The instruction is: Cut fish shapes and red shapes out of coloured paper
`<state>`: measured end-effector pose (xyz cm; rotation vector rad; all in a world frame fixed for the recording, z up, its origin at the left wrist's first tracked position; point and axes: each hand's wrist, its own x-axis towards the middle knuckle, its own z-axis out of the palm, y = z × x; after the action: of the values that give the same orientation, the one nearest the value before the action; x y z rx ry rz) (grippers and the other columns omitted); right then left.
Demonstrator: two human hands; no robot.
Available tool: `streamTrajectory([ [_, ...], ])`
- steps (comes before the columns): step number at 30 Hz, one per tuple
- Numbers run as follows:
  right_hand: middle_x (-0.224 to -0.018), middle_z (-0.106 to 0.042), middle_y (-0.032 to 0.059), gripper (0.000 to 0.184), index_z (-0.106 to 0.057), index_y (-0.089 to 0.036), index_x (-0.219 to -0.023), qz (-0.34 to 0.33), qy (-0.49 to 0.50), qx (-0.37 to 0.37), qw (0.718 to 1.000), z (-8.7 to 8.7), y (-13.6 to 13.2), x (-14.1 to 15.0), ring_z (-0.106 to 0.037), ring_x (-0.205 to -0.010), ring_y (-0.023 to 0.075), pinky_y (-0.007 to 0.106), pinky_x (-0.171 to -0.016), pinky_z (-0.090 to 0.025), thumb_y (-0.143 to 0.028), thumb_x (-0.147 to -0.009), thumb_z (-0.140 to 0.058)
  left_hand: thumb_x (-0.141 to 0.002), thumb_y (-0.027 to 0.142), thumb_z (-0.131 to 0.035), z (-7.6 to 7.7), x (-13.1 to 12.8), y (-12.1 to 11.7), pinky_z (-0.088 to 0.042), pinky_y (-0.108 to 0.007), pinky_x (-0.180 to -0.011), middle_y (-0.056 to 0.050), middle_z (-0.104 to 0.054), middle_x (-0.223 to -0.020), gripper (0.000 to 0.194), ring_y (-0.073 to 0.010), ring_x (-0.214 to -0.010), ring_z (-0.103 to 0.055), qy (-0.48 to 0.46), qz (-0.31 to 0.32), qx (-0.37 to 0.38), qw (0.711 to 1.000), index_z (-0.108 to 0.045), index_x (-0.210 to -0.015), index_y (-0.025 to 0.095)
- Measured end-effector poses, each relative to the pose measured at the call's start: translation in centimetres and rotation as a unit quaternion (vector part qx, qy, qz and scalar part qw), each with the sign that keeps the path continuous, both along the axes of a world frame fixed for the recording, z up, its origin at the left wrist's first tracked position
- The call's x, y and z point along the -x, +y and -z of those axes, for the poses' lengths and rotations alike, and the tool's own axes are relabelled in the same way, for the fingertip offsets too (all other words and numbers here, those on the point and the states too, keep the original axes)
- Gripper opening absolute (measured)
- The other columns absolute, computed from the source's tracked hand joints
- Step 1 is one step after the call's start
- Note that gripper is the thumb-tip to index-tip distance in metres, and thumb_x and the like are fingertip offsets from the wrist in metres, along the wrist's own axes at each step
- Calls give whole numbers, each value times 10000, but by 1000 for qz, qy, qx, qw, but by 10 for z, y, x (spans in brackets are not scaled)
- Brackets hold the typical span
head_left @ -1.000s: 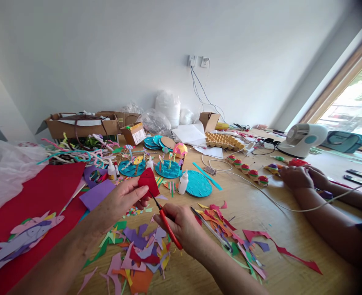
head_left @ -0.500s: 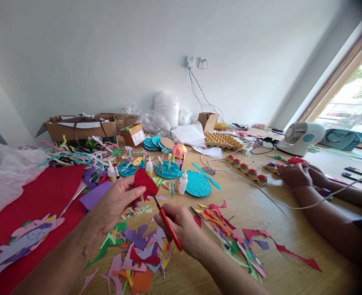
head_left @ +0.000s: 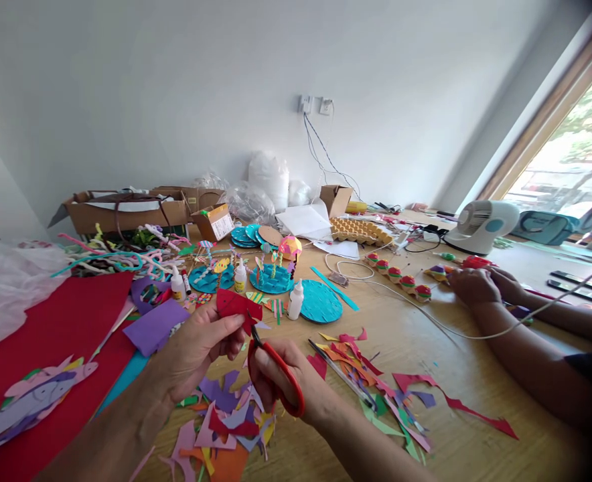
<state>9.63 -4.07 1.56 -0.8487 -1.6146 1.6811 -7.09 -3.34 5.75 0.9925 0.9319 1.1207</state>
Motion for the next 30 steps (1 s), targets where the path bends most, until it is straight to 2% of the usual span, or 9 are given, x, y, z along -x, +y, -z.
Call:
streamTrajectory([
  [8,-434,-489,-39,610,-505,-174,-621,8,34,0,999,6,-1,4,-403,-351,70,193,-383,-279,-764,-774,-512,-648,341,-791,1,-3,-1,-396,-192,-486,22,-631,-569,234,-87,-527,-503,7,6,-5,1000,-639,-669,165],
  [18,-422,-446,-60,614,-508,-181,-638,22,30,12,999,3,-4,5,-402,-348,75,188,-366,-281,-786,-742,-521,-676,337,-773,1,-6,-1,-384,-208,-500,59,-524,-538,270,-89,-518,-422,37,3,-26,999,-549,-639,191],
  [23,-427,-452,-55,616,-502,-180,-627,22,19,-2,1000,2,-3,4,-407,-358,73,189,-378,-273,-782,-754,-508,-701,334,-741,2,-6,-2,-389,-219,-503,50,-526,-552,243,-97,-525,-428,37,3,-38,999,-552,-644,191],
  [30,-420,-465,-53,617,-502,-181,-617,22,7,23,999,3,-2,4,-396,-341,69,184,-351,-274,-787,-718,-551,-699,355,-724,0,-2,-2,-390,-209,-511,43,-540,-559,236,-95,-537,-432,49,12,-27,998,-577,-634,183],
])
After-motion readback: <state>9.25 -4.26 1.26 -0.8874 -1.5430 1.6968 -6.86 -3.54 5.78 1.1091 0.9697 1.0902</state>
